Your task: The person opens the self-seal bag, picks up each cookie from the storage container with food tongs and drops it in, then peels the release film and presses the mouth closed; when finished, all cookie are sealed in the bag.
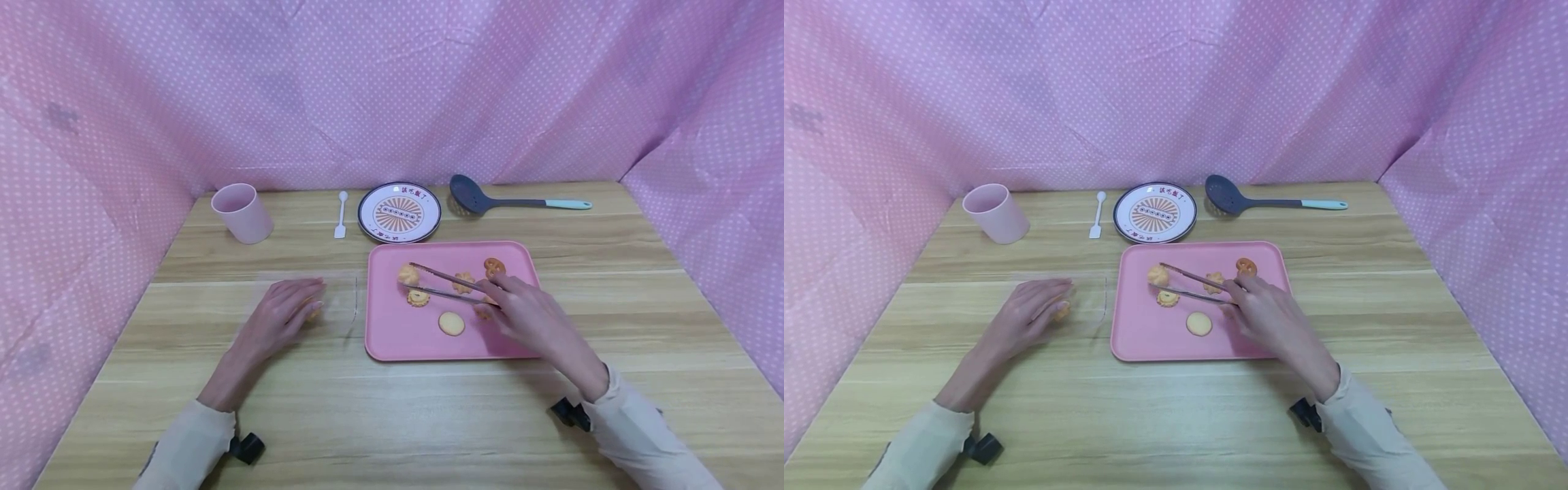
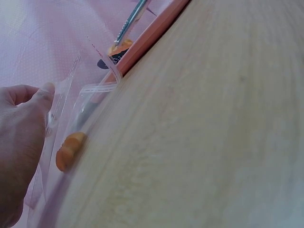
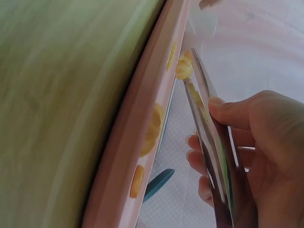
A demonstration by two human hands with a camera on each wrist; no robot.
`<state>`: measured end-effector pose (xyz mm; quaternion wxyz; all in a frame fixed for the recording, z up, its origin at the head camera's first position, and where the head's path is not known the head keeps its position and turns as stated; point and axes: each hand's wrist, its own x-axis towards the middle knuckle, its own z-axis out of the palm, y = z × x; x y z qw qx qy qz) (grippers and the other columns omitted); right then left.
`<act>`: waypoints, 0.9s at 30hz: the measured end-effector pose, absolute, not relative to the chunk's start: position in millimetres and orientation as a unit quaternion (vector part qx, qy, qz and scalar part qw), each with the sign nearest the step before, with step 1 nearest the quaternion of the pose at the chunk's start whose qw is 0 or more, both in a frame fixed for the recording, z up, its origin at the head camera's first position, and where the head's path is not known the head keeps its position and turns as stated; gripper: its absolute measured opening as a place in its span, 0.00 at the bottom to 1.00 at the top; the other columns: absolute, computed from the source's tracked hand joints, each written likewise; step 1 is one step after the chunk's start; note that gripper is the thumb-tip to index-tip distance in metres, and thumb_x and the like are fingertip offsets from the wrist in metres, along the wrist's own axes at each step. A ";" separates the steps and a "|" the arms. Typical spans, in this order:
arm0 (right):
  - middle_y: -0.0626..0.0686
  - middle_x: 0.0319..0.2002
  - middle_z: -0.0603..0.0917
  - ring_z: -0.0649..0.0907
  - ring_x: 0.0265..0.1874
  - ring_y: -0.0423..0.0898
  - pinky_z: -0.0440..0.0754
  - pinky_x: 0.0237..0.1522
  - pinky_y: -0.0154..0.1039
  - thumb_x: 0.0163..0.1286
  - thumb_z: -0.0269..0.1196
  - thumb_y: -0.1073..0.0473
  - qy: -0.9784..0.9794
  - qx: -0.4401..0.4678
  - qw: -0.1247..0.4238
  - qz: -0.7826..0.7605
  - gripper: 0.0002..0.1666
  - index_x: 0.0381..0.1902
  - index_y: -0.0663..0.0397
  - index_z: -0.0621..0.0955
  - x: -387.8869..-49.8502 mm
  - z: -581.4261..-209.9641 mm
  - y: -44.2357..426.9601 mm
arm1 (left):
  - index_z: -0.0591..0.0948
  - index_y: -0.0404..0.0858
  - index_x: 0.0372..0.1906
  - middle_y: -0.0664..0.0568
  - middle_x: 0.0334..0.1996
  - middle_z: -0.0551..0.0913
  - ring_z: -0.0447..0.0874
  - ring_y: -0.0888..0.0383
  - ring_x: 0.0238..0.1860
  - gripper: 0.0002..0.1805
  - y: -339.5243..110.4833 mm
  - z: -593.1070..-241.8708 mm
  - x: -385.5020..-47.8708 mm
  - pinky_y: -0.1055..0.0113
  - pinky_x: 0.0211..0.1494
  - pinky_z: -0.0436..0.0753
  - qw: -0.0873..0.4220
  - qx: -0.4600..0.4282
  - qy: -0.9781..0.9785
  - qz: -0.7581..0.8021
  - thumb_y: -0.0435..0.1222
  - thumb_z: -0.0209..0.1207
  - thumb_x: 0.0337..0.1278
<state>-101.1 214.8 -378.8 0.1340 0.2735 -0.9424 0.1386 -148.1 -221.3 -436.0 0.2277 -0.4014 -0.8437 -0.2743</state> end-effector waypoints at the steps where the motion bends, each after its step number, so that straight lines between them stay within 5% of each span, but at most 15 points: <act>1: 0.61 0.43 0.85 0.82 0.31 0.51 0.84 0.29 0.45 0.59 0.78 0.65 -0.941 0.276 0.133 0.141 0.22 0.51 0.63 0.86 -100.9 -378.9 213.4 | 0.84 0.29 0.58 0.40 0.58 0.85 0.83 0.40 0.58 0.20 -221.3 -435.9 -148.1 0.38 0.61 0.76 0.228 -0.401 -0.844 -0.275 0.27 0.66 0.59; 7: 0.58 0.41 0.84 0.83 0.32 0.51 0.85 0.32 0.44 0.58 0.78 0.67 -0.933 0.297 0.141 0.144 0.22 0.51 0.63 0.86 -99.7 -378.6 204.8 | 0.84 0.30 0.58 0.40 0.58 0.85 0.83 0.40 0.58 0.19 -221.2 -435.5 -147.4 0.40 0.61 0.76 0.231 -0.402 -0.841 -0.278 0.27 0.66 0.61; 16: 0.56 0.41 0.83 0.81 0.32 0.49 0.85 0.35 0.45 0.63 0.76 0.64 -0.929 0.313 0.130 0.151 0.21 0.53 0.62 0.86 -98.1 -376.4 190.3 | 0.84 0.30 0.57 0.41 0.56 0.86 0.83 0.41 0.57 0.17 -222.0 -436.4 -147.0 0.44 0.63 0.76 0.234 -0.406 -0.836 -0.287 0.38 0.58 0.76; 27: 0.53 0.44 0.83 0.82 0.37 0.49 0.85 0.36 0.45 0.66 0.74 0.59 -0.922 0.334 0.117 0.156 0.20 0.55 0.56 0.85 -99.4 -380.8 168.7 | 0.84 0.30 0.56 0.41 0.56 0.86 0.83 0.41 0.56 0.16 -222.2 -437.1 -148.4 0.42 0.61 0.76 0.239 -0.406 -0.832 -0.292 0.36 0.59 0.74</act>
